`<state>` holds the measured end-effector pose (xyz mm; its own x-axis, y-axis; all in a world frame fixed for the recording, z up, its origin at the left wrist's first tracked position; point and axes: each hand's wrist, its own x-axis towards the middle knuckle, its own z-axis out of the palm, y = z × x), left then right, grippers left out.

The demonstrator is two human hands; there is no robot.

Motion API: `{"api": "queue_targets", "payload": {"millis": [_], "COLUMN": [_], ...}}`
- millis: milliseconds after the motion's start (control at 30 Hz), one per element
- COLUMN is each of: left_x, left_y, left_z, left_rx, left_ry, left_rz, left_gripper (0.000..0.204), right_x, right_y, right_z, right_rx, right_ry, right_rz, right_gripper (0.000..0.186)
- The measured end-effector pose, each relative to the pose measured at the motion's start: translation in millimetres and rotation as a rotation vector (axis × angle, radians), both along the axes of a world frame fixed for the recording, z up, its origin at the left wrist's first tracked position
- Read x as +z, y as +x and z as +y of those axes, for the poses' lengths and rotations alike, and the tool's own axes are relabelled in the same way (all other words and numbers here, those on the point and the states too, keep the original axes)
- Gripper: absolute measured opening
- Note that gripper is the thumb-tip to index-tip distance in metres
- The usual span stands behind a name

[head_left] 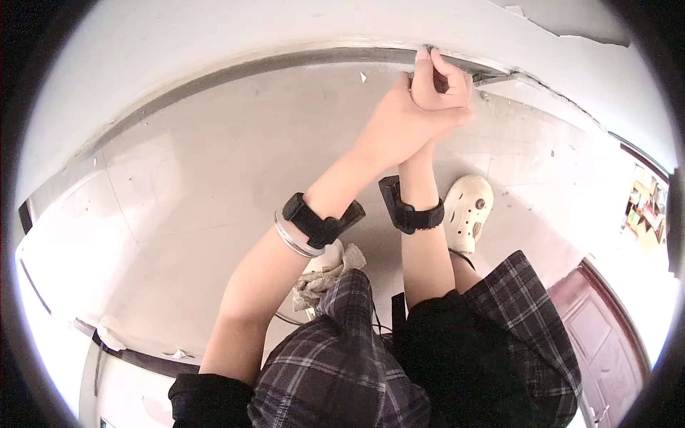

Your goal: The person is sanding the edge of a wall or ceiling molding using an abrasive pad to remove peeling paint or smooth the surface.

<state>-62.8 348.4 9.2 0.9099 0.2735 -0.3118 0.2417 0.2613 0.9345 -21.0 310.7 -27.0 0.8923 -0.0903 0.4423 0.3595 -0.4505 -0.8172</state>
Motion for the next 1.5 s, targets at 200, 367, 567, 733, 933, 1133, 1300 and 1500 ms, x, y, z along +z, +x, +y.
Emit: {"api": "queue_targets", "payload": {"millis": [200,367,567,733,933,1133,1300,1500], "left_x": [-3.8,-5.9,-6.4,4.2,-1.3,-9.5,-4.6,-0.6], "left_y": [-17.4,-33.5,-60.6,-54.4,-21.2,-20.1,-37.4,-52.4], "left_z": [8.1,24.3,38.0,22.2,7.2,14.2,23.1,32.5], "left_rx": [0.112,0.127,0.307,0.247,0.051,0.087,0.147,0.263], "left_ry": [-0.017,-0.013,-0.077,0.023,0.020,-0.019,-0.055,-0.088], "left_rz": [0.028,0.068,0.095,0.026,0.024,0.083,0.058,0.080], "left_gripper": [0.069,0.067,0.064,0.064,0.065,0.065,0.063,0.060], "right_x": [1.9,-1.5,3.7,0.6,-8.0,-11.9,-2.3,-1.9], "right_y": [-14.9,-28.1,-51.6,-49.6,-12.2,-14.1,-30.5,-41.8], "right_z": [16.9,28.4,55.1,42.0,5.5,16.1,31.4,46.9], "right_rx": [0.129,0.173,0.473,0.307,0.147,0.160,0.235,0.311], "right_ry": [0.258,0.030,0.199,0.165,0.138,0.103,0.102,0.135], "right_rz": [0.059,0.046,0.213,0.078,-0.021,0.008,0.089,0.015], "right_gripper": [0.006,0.007,0.005,0.008,0.010,0.008,0.007,0.007]}}
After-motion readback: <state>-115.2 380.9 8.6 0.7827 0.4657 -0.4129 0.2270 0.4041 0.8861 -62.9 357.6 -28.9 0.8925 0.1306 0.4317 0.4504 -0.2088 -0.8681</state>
